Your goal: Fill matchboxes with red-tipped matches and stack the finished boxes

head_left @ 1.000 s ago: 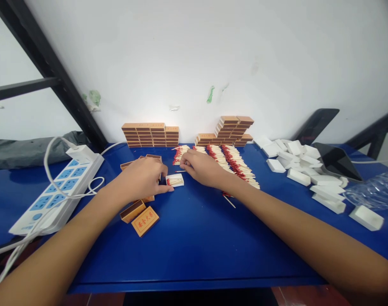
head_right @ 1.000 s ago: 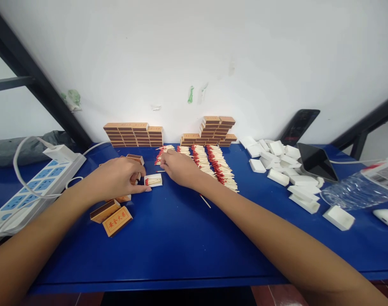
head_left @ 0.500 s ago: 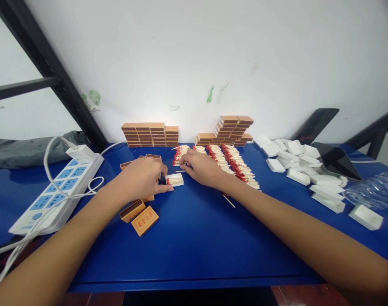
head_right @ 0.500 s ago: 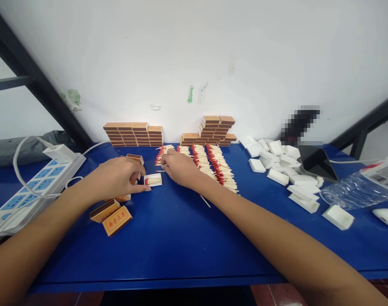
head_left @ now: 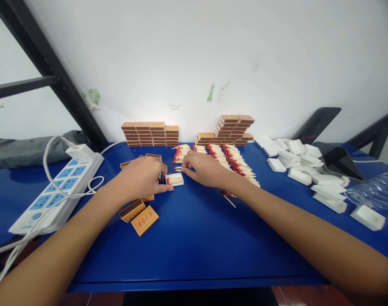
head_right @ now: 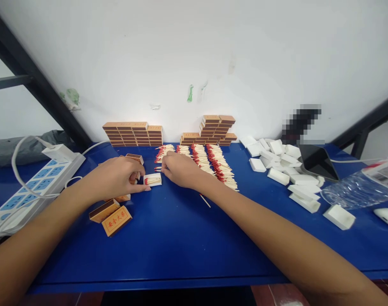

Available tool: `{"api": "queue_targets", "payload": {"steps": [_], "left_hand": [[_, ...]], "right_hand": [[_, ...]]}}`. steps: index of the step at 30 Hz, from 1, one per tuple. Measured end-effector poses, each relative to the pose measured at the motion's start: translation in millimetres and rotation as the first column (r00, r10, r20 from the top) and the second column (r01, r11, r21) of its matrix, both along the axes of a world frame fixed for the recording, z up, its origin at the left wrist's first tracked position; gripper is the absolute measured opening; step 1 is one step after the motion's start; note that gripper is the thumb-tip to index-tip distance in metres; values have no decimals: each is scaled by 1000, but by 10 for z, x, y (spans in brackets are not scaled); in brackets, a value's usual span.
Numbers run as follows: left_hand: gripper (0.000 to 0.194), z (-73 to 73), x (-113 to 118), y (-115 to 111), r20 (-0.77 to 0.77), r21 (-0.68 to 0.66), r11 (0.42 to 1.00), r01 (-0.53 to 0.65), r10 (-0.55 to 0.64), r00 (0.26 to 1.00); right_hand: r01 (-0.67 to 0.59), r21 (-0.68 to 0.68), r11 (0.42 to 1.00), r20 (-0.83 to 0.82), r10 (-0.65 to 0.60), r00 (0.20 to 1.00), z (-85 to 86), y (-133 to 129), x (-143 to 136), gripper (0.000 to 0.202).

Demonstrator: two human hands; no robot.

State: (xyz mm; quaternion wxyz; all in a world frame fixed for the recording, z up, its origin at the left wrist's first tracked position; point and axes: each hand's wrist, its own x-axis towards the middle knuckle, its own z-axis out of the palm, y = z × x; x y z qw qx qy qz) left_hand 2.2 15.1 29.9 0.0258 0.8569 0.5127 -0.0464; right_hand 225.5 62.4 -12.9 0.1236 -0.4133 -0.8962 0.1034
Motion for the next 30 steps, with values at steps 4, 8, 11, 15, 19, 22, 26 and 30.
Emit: {"api": "queue_targets", "payload": {"steps": [4,8,11,15,19,22,26,30], "left_hand": [[34,1,6,-4,-5,-6,1000,-7,7,1000],[35,6,14,-14,-27,2,1000,-8,8,1000],[35,8,10,-17,-28,-4,1000,-17,17,999],[35,16,9,-17,-24,-9,1000,-13,13,1000],[34,36,19,-22,-27,-9,1000,-22,22,999],[34,39,25,-22,-32,-3,1000,-18,17,999],[33,13,18,-15,-34,15,1000,-6,6,999],[35,-3,6,-15,-11,28,1000,3,-3,1000]], "right_hand": [[-7,-16,1000,27,7,1000,9,-9,-10,13],[-2,-25,1000,0,2,1000,-21,10,-7,7],[13,-39,999,12,-12,1000,-39,18,-9,9],[12,-49,999,68,-8,998,-12,14,-14,13],[36,-61,997,44,-34,998,78,-17,-7,12],[31,-51,998,10,-31,999,141,-95,-23,14],[-27,-81,996,17,28,999,154,-239,-87,9],[-41,-62,997,-47,38,998,124,-233,-101,7]]}}
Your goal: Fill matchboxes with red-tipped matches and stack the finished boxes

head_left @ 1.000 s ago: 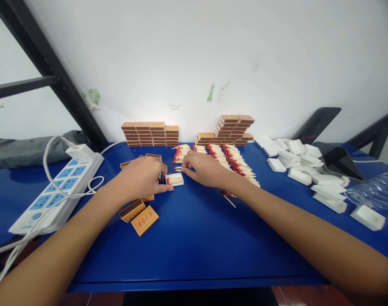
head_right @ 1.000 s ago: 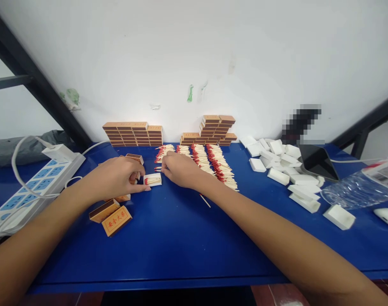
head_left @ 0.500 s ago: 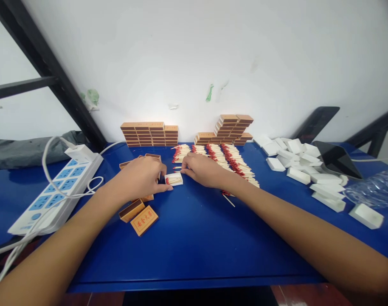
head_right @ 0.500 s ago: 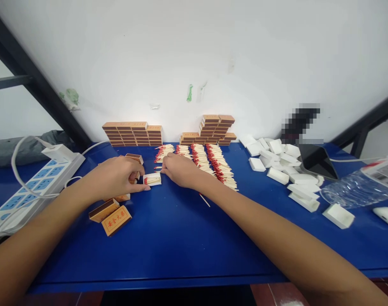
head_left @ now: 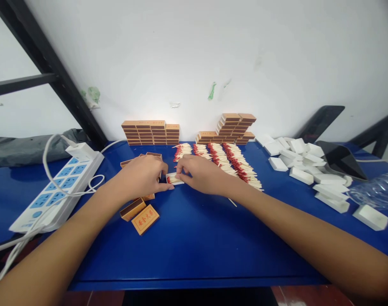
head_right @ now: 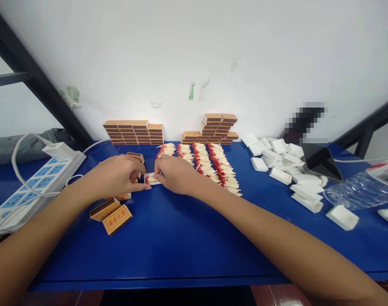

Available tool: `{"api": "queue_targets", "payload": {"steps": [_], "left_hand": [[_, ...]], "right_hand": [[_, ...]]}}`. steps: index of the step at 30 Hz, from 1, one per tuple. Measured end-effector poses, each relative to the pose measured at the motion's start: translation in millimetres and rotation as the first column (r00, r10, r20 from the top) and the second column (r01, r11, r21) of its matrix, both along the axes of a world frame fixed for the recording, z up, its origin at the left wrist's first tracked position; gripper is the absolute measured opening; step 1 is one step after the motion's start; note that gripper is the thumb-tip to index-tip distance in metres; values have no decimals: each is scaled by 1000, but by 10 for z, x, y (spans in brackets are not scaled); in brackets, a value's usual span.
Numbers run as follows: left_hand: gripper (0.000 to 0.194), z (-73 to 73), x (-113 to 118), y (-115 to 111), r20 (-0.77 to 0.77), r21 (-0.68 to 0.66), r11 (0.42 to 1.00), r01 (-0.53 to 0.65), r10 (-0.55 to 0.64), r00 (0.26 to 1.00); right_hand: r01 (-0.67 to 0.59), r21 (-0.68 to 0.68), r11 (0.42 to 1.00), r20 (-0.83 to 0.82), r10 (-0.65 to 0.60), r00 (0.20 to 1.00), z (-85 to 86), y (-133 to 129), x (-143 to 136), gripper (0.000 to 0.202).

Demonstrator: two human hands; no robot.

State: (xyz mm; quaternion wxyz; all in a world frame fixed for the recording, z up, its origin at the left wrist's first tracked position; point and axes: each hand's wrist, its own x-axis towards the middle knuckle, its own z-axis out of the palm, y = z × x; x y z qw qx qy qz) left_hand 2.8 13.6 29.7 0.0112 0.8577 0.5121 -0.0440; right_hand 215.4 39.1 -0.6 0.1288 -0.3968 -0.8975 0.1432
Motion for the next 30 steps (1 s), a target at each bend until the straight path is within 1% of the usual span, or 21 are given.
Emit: {"api": "queue_targets", "payload": {"steps": [2,4,6,11,14,18,20,22,24,26,30], "left_hand": [[34,6,1,-2,-3,-3,1000,2,-2,1000],[33,15,5,-4,-9,-9,1000,3,-3,1000],[32,20,9,-3,-13,-12,1000,1,-1,1000],[35,13,10,2,4,-18,1000,-15,15,1000],[35,7,8,9,12,-22,1000,-12,12,1000],[35,4,5,12,3,-19,1000,-9,9,1000],[34,6,0,8,9,-16,1000,-2,2,1000],[33,7,-7,3,9,-12,1000,4,-4,1000],[33,6,-12,1,4,-7,1000,6,-6,1000],[34,5,-12,1,4,-2,1000,8,-8,1000],[35,11,-3,-1,5,4,1000,18,-18,1000]], "right_hand": [[38,30,999,-56,-36,998,-21,73,24,7],[90,51,995,-71,-86,994,-56,154,47,6],[122,57,991,-49,-119,992,-107,214,52,5],[138,36,990,31,-139,990,-217,264,26,11],[125,23,992,37,-126,991,-183,266,52,12],[116,13,993,27,-117,993,-35,196,85,12],[89,19,996,34,-89,995,25,117,64,12],[39,12,999,48,-39,998,50,36,21,11],[-3,0,1000,55,3,998,43,-7,-17,12],[-7,17,1000,26,6,1000,15,17,-25,14],[107,134,985,-74,-97,992,-76,213,65,13]]}}
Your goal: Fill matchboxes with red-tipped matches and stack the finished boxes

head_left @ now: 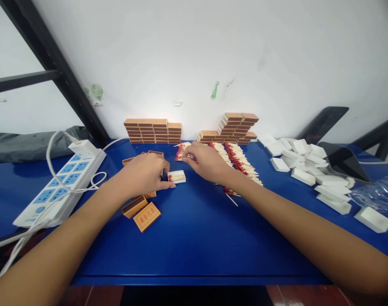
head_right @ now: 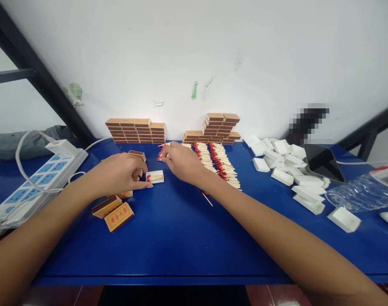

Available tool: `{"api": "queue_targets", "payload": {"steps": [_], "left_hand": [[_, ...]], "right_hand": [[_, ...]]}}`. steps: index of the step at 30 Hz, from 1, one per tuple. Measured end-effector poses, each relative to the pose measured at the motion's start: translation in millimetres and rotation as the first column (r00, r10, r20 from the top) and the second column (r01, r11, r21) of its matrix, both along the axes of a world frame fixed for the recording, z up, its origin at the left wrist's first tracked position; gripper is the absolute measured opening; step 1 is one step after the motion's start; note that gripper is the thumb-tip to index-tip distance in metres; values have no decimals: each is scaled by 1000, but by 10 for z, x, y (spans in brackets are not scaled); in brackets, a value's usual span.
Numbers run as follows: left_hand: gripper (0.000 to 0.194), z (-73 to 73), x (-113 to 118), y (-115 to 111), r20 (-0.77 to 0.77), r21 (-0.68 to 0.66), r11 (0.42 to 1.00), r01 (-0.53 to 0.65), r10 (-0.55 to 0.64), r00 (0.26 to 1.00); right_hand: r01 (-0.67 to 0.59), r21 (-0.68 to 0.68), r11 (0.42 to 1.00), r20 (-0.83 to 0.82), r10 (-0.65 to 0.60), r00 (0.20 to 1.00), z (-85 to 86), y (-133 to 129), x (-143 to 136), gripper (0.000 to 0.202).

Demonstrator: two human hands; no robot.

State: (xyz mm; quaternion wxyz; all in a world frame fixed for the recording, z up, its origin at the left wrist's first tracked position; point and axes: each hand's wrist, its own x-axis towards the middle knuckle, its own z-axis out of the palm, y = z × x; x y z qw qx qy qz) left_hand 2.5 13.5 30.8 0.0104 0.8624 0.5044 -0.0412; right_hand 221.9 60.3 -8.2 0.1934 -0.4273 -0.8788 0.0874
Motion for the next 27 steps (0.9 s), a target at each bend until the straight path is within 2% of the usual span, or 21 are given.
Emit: {"api": "queue_targets", "payload": {"steps": [3,7,18,22,27], "left_hand": [[35,5,5,-6,-10,1,1000,-2,2,1000],[34,1,10,-11,-10,3,1000,-4,4,1000],[35,22,24,-14,-24,-12,1000,-16,15,1000],[33,-4,2,-6,-10,9,1000,5,-5,1000],[34,5,6,-8,-4,-6,1000,3,-3,1000]], "right_hand": [[35,27,999,11,-36,999,-78,121,75,13],[27,13,1000,44,-27,999,-128,147,77,9],[4,-86,996,68,2,998,-96,98,56,11],[14,-61,998,73,-10,997,-93,99,69,4],[2,-81,997,106,7,994,-94,112,69,9]]}}
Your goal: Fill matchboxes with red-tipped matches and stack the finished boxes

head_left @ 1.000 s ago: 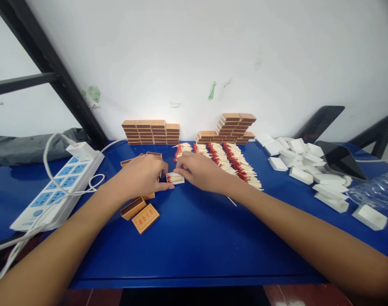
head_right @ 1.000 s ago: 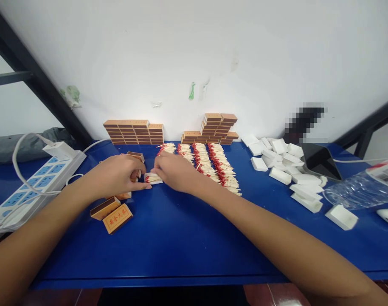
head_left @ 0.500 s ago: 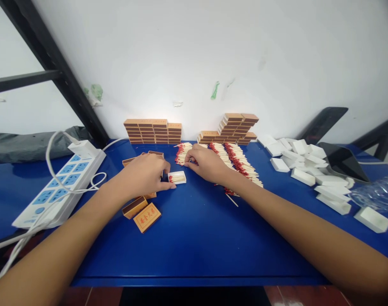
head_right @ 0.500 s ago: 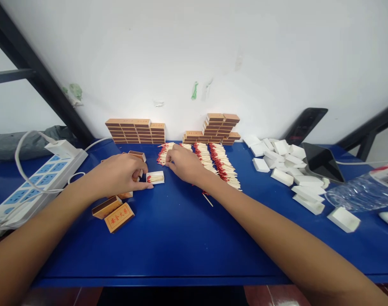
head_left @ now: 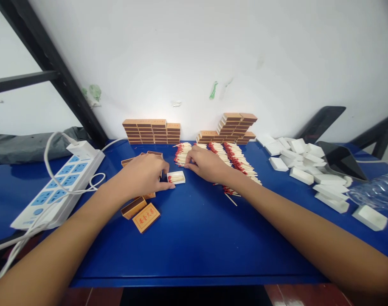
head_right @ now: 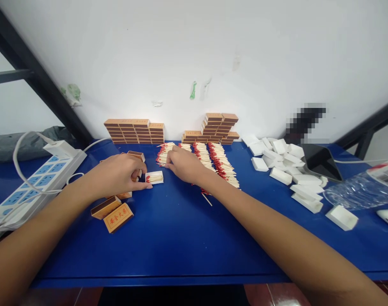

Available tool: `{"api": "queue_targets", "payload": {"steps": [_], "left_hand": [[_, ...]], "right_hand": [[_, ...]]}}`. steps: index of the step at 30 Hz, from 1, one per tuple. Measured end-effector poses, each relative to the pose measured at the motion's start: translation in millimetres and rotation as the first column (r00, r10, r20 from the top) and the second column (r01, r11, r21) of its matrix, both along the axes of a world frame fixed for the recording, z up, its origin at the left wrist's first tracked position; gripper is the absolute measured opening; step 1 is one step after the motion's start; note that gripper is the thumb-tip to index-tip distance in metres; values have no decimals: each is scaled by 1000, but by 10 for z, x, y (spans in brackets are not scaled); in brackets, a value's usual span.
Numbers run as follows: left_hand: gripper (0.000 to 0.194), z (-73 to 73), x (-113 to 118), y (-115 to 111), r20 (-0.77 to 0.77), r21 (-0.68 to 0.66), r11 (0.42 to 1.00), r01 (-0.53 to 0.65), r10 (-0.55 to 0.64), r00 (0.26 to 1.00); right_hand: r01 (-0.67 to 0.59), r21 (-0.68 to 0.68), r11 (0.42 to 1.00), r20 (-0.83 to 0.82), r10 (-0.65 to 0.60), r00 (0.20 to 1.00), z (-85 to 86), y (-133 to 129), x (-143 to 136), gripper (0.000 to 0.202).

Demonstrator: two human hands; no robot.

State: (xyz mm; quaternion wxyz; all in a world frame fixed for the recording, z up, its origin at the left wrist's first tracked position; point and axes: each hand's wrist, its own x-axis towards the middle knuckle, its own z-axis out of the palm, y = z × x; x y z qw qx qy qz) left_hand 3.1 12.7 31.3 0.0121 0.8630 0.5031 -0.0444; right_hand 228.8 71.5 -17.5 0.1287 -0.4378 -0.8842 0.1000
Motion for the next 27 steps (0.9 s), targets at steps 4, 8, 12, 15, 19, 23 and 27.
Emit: {"api": "queue_targets", "payload": {"steps": [4,8,12,15,19,23,27], "left_hand": [[33,20,16,-6,20,-13,1000,-18,18,1000],[33,16,9,-6,7,-5,1000,-11,11,1000],[34,-5,-4,-3,-14,13,1000,4,-4,1000],[35,-14,0,-2,-23,16,1000,7,-6,1000],[34,-11,7,0,-21,9,1000,-7,8,1000],[35,-6,-2,1,-9,8,1000,-3,3,1000],[34,0,3,-2,-10,8,1000,4,-4,1000]], "right_hand": [[5,-20,1000,12,-5,1000,36,-12,1,8],[-7,-23,1000,-25,6,1000,92,-37,16,7],[-96,-30,995,-92,92,991,126,-132,-15,6],[-134,-56,989,-88,129,988,135,-257,-88,6],[-157,-80,984,-74,151,986,135,-332,-146,7],[-155,-14,988,-151,151,977,123,-208,-80,10],[-67,34,997,-158,71,985,83,-72,-5,9]]}}
